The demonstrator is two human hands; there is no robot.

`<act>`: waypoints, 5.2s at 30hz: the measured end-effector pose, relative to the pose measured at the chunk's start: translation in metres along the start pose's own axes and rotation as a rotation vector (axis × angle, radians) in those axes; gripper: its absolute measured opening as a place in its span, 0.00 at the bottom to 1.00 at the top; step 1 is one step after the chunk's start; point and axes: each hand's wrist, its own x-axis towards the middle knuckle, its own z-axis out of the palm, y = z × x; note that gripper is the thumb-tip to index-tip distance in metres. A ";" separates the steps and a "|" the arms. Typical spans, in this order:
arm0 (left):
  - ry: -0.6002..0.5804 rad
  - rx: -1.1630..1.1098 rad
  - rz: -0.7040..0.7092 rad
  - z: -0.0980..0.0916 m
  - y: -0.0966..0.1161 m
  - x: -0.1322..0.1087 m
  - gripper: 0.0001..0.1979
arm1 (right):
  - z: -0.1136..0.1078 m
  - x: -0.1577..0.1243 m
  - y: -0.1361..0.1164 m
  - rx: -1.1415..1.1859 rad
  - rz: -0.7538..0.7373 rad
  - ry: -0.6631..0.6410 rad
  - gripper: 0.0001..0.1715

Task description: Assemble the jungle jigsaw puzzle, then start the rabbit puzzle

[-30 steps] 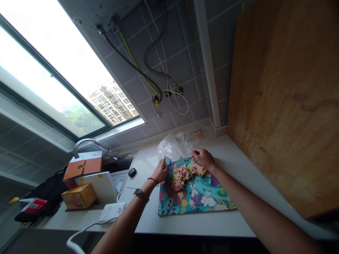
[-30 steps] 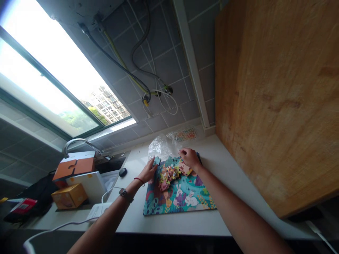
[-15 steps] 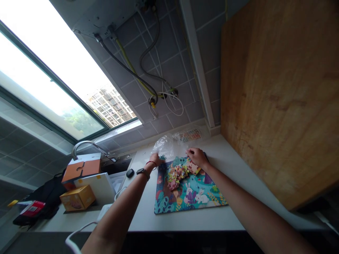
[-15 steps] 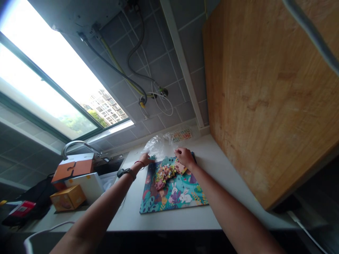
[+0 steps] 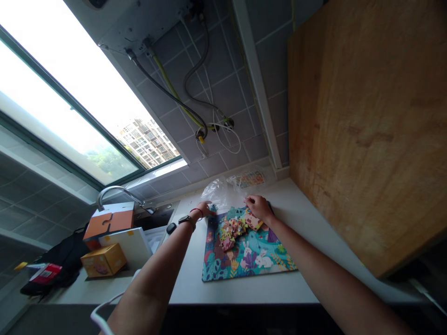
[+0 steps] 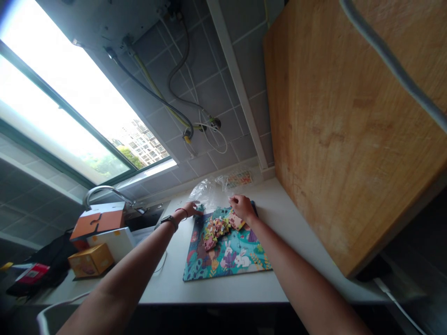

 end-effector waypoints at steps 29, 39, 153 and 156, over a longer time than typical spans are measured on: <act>0.052 0.196 0.387 -0.009 0.003 -0.103 0.13 | 0.001 0.001 0.003 -0.017 -0.028 -0.018 0.19; 0.014 0.154 0.565 0.040 -0.002 -0.124 0.31 | 0.002 0.001 0.006 -0.036 -0.026 -0.023 0.19; 0.449 -0.257 0.177 0.095 -0.037 -0.123 0.30 | 0.008 0.013 -0.011 0.001 0.158 0.190 0.33; 0.450 -0.269 0.177 0.095 -0.037 -0.123 0.29 | 0.006 0.014 -0.014 0.019 0.157 0.145 0.34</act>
